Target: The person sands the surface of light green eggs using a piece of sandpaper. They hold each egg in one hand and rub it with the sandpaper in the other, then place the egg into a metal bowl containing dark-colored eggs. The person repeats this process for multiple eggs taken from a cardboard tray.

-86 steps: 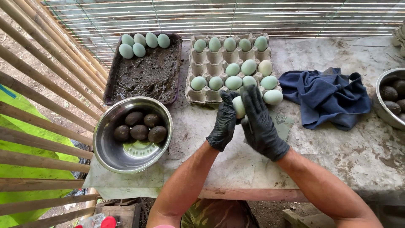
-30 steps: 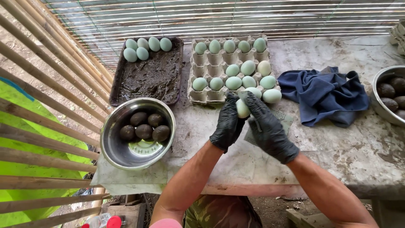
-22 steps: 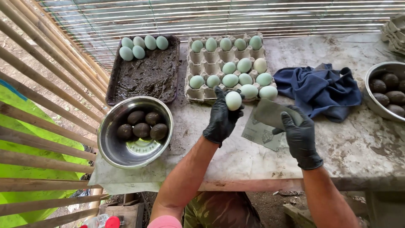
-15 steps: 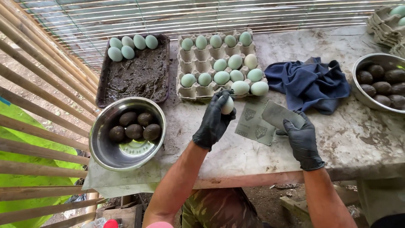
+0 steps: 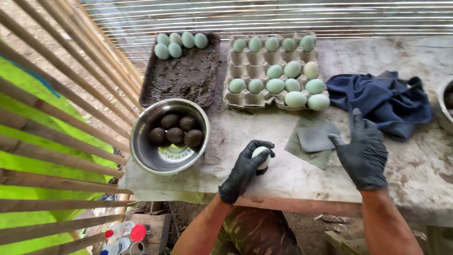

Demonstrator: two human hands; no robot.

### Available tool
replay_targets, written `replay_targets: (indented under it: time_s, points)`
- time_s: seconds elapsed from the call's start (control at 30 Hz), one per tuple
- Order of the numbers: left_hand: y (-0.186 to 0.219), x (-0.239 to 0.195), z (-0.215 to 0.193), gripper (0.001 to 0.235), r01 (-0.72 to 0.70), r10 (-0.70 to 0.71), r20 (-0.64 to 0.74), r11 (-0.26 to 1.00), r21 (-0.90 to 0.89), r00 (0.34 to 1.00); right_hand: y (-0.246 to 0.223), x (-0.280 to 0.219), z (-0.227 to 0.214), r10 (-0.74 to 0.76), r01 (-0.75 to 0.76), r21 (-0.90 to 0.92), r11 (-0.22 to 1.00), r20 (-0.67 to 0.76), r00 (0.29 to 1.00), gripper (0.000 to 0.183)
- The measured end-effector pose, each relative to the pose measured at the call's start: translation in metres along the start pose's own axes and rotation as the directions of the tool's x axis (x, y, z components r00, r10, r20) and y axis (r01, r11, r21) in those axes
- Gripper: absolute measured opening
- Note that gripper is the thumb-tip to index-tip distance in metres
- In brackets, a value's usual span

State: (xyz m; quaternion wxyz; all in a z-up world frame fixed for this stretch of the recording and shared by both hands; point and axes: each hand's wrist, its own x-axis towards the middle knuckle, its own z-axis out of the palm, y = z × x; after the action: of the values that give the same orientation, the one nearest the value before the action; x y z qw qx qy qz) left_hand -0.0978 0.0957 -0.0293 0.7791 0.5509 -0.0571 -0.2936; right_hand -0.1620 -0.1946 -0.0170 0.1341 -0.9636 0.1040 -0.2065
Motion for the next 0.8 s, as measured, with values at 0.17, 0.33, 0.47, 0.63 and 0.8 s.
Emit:
replay_targets:
  time_s: [0.17, 0.33, 0.47, 0.63, 0.8]
  points:
    - [-0.014, -0.011, -0.026, 0.052, -0.139, 0.140, 0.150, 0.990, -0.019, 0.979, -0.049, 0.010, -0.008, -0.133, 0.171, 0.228, 0.959, -0.172, 0.976, 0.028]
    - [0.002, -0.019, -0.015, 0.056, -0.181, 0.192, 0.136, 0.980, -0.087, 0.972, -0.100, 0.036, 0.018, -0.403, 0.351, 0.468, 0.811, 0.012, 0.915, 0.013]
    - [0.007, -0.024, -0.013, 0.062, -0.267, 0.282, 0.112, 0.954, -0.135, 0.953, -0.115, 0.028, 0.055, -0.514, 0.486, 0.571, 0.662, -0.127, 0.849, 0.019]
    - [0.002, -0.021, -0.019, 0.057, -0.340, 0.344, 0.019, 0.934, -0.111, 0.939, -0.108, 0.013, 0.062, -0.471, 0.390, 0.663, 0.639, -0.065, 0.880, 0.018]
    - [0.023, -0.023, -0.019, 0.057, -0.297, 0.325, 0.042, 0.904, -0.308, 0.945, -0.101, 0.012, 0.066, -0.448, 0.360, 0.665, 0.655, -0.043, 0.893, 0.023]
